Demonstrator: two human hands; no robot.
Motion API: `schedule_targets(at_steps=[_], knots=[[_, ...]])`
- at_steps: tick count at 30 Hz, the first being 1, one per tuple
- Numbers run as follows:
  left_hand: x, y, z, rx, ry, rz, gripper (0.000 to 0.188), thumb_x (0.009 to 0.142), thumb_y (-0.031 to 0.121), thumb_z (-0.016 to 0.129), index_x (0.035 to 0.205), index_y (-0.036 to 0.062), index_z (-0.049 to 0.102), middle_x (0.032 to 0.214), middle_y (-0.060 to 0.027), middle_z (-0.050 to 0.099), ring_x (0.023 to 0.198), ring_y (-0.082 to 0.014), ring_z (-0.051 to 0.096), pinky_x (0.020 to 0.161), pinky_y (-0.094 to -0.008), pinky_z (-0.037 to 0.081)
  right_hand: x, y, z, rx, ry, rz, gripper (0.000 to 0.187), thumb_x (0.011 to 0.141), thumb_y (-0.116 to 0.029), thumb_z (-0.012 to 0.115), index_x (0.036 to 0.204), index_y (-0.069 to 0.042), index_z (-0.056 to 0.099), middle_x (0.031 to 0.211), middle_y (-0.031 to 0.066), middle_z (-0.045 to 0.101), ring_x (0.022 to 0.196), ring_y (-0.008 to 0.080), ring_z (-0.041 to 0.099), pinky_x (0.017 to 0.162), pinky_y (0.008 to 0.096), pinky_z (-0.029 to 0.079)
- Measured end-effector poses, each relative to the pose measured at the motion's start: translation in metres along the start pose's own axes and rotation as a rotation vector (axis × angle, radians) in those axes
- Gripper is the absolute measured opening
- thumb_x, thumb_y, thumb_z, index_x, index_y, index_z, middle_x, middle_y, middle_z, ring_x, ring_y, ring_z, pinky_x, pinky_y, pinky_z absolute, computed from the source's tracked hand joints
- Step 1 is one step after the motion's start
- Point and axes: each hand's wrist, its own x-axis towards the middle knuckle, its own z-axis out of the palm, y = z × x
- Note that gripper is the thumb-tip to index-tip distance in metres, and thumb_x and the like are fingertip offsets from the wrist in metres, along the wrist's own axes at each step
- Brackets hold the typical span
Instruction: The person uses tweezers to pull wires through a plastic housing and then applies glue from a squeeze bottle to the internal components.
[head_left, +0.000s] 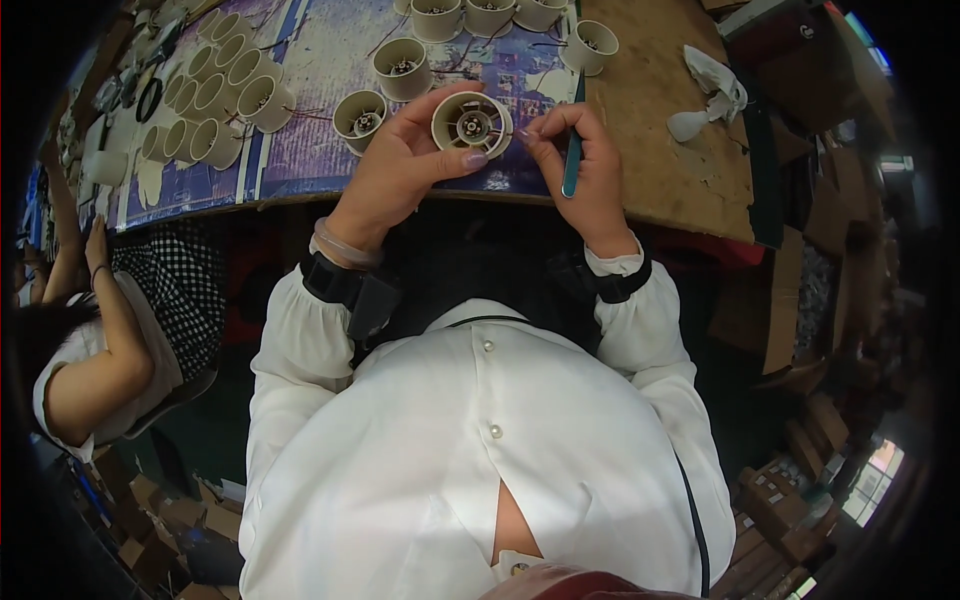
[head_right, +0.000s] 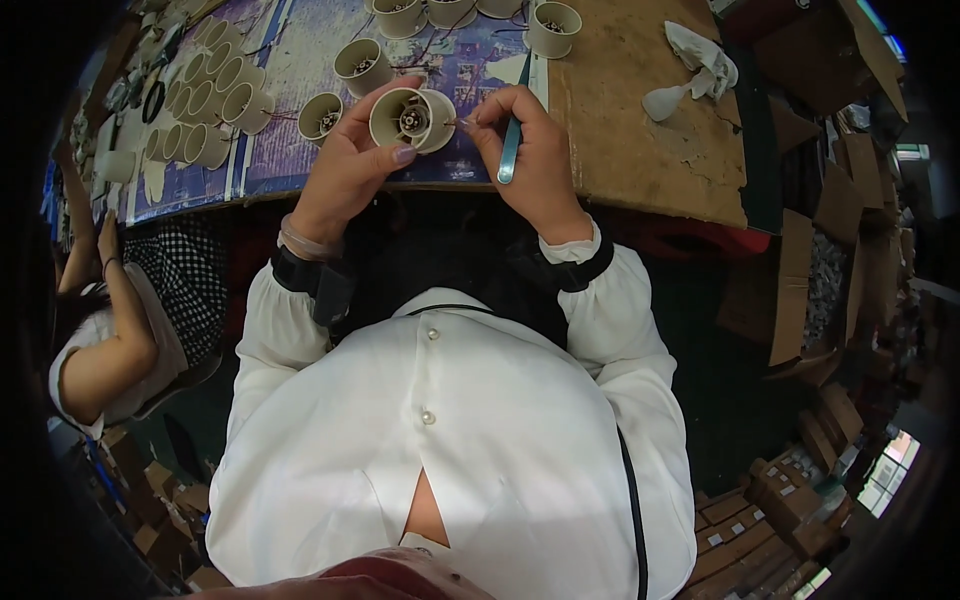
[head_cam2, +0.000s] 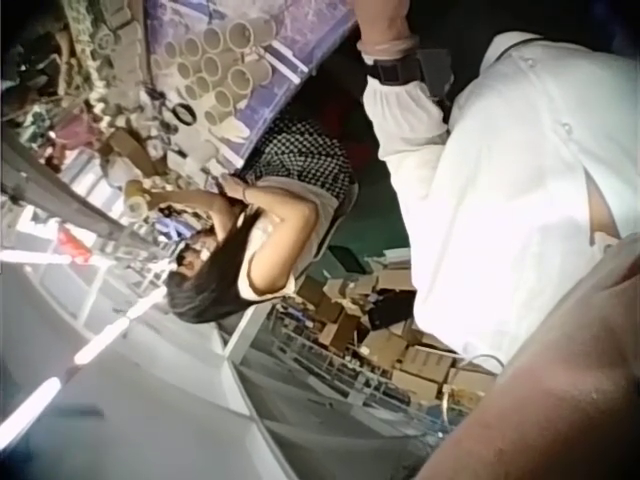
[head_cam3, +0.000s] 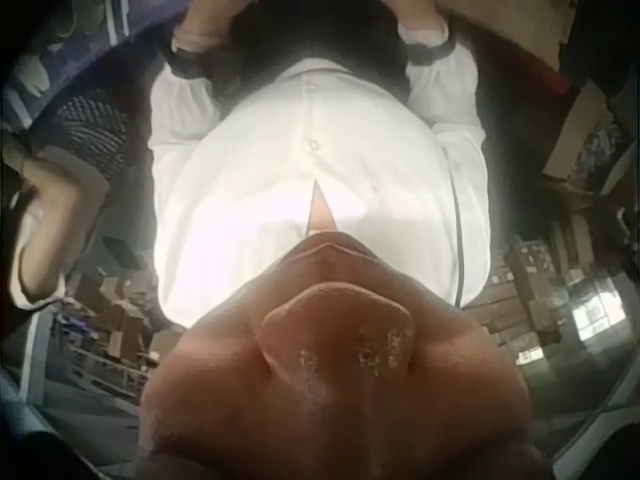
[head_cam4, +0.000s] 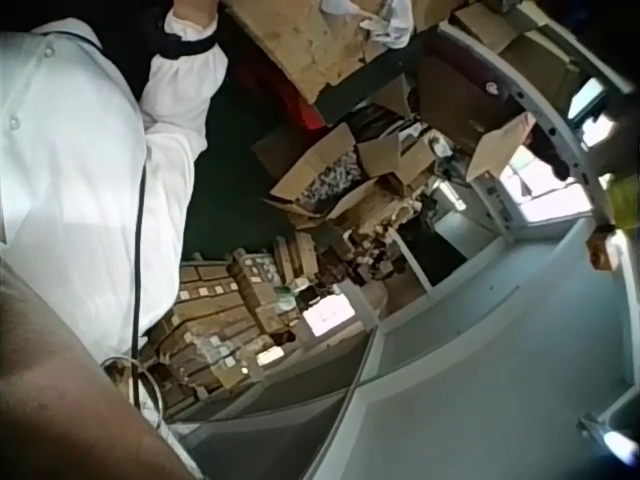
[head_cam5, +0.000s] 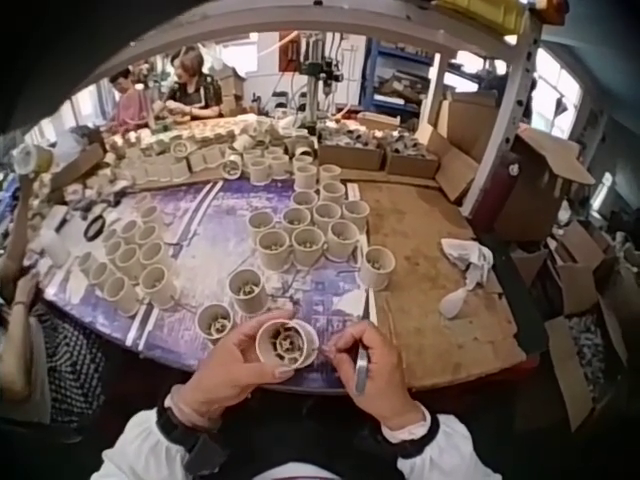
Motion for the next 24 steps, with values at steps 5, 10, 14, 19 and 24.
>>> schedule_targets(at_steps=[5, 10, 14, 19, 24], knots=[[-0.003, 0.003, 0.006, 0.182, 0.001, 0.052, 0.068, 0.079, -0.007, 0.074, 0.140, 0.0019, 0.046, 0.126, -0.0081, 0.058, 0.113, -0.0160, 0.058, 0.097, -0.0288, 0.051, 0.000, -0.005, -0.005, -0.099, -0.002, -0.033, 0.021, 0.084, 0.004, 0.070, 0.097, -0.003, 0.054, 0.099, 0.0062, 0.066, 0.078, 0.0091, 0.058, 0.071, 0.0226, 0.049], [-0.002, 0.003, 0.006, 0.109, -0.018, 0.036, 0.068, 0.078, -0.007, 0.075, 0.139, 0.0016, 0.046, 0.126, -0.0084, 0.058, 0.113, -0.0165, 0.058, 0.097, -0.0300, 0.051, 0.003, -0.016, -0.010, -0.220, -0.037, -0.218, 0.026, 0.081, 0.004, 0.073, 0.099, -0.004, 0.056, 0.108, 0.0087, 0.068, 0.073, 0.0100, 0.059, 0.064, 0.0231, 0.048], [-0.003, 0.001, 0.005, 0.153, -0.022, 0.054, 0.068, 0.079, -0.007, 0.075, 0.140, 0.0015, 0.046, 0.126, -0.0085, 0.058, 0.113, -0.0164, 0.058, 0.097, -0.0305, 0.052, 0.004, -0.013, -0.012, -0.293, -0.082, -0.266, 0.027, 0.079, 0.003, 0.074, 0.100, -0.005, 0.059, 0.107, 0.0085, 0.070, 0.071, 0.0110, 0.060, 0.061, 0.0239, 0.047], [-0.003, 0.003, 0.005, 0.142, -0.032, 0.030, 0.067, 0.080, -0.006, 0.074, 0.140, 0.0015, 0.046, 0.127, -0.0083, 0.057, 0.113, -0.0161, 0.058, 0.097, -0.0303, 0.051, 0.005, -0.011, -0.013, -0.327, -0.107, -0.244, 0.025, 0.078, 0.003, 0.075, 0.098, -0.005, 0.062, 0.099, 0.0075, 0.070, 0.073, 0.0140, 0.061, 0.063, 0.0259, 0.047], [-0.004, 0.003, 0.003, 0.137, -0.035, 0.004, 0.067, 0.079, -0.005, 0.075, 0.140, 0.0015, 0.046, 0.128, -0.0082, 0.056, 0.114, -0.0162, 0.058, 0.097, -0.0302, 0.051, 0.006, -0.010, -0.012, -0.335, -0.145, -0.269, 0.025, 0.077, 0.005, 0.074, 0.096, -0.005, 0.063, 0.094, 0.0071, 0.068, 0.076, 0.0171, 0.063, 0.065, 0.0279, 0.048]])
